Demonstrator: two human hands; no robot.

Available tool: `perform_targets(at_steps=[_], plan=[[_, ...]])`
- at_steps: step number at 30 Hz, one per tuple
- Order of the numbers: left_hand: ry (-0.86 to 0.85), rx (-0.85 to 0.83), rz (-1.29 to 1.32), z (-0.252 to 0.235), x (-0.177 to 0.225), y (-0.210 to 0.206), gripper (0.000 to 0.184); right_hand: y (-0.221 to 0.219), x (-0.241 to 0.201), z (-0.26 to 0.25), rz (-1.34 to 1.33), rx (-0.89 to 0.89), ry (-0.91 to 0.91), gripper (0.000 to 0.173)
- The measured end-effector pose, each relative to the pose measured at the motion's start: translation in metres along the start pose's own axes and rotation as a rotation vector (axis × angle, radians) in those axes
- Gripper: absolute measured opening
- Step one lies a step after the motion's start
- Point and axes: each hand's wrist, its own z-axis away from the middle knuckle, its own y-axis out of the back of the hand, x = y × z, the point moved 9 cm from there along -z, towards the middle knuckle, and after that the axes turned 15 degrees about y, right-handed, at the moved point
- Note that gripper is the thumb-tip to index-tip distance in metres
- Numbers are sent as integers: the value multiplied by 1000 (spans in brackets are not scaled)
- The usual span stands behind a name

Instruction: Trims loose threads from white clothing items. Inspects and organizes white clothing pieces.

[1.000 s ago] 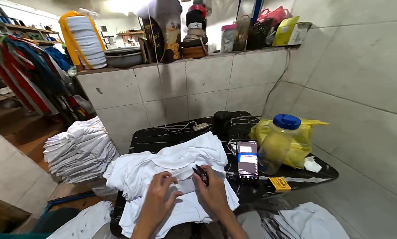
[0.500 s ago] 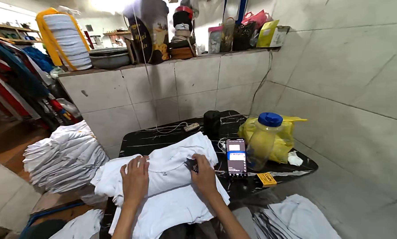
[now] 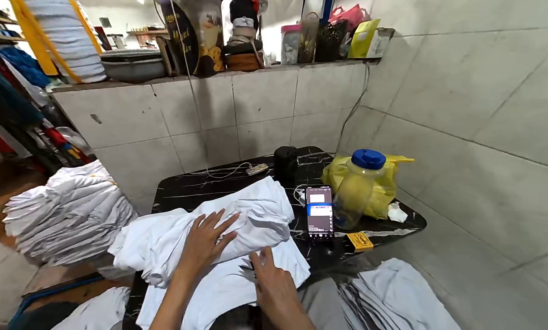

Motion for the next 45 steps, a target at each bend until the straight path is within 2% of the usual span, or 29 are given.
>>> perform_targets(at_steps=[2, 5, 7, 9, 11, 13, 16, 18, 23, 26, 29, 32, 35, 38, 45], plan=[[0, 13, -9, 1, 0, 0, 49, 6, 10, 12, 29, -115, -130, 44], [14, 44, -35, 4, 3, 0, 49, 9, 24, 25, -42, -169, -206, 38], [41, 73, -66, 8, 6, -1, 49, 6, 31, 22, -171, -71, -113, 28], [67, 102, -102, 13, 9, -2, 51, 6, 38, 15, -334, 153, 44, 19], [92, 106, -128, 21, 9, -4, 55, 8, 46, 6, -563, 390, 177, 19], [102, 86, -143, 30, 9, -5, 59, 5, 55, -1, -848, 545, 238, 18], [111, 25, -145, 47, 4, -7, 63, -14, 66, -8, -1316, 595, 152, 10], [133, -9, -138, 61, 1, -7, 64, -27, 68, -10, -1494, 579, 109, 8], [184, -70, -146, 103, 3, 1, 62, -30, 65, -9, -1558, 570, 168, 7], [155, -78, 1, 123, 20, 12, 72, -31, 62, -8, -1557, 502, 180, 4], [204, -63, 144, 138, 25, 19, 50, -32, 60, -9, -1559, 441, 194, 5], [315, -7, 242, 156, 13, 32, 43, -33, 60, -10, -1581, 410, 198, 8], [437, 16, 161, 178, 0, 43, 48, -34, 63, -9, -1620, 422, 167, 11], [536, 25, 124, 196, -1, 47, 40, -35, 65, -7, -1669, 452, 88, 12], [513, 64, 26, 210, 10, 40, 36, -36, 67, -3, -1713, 448, 40, 10]])
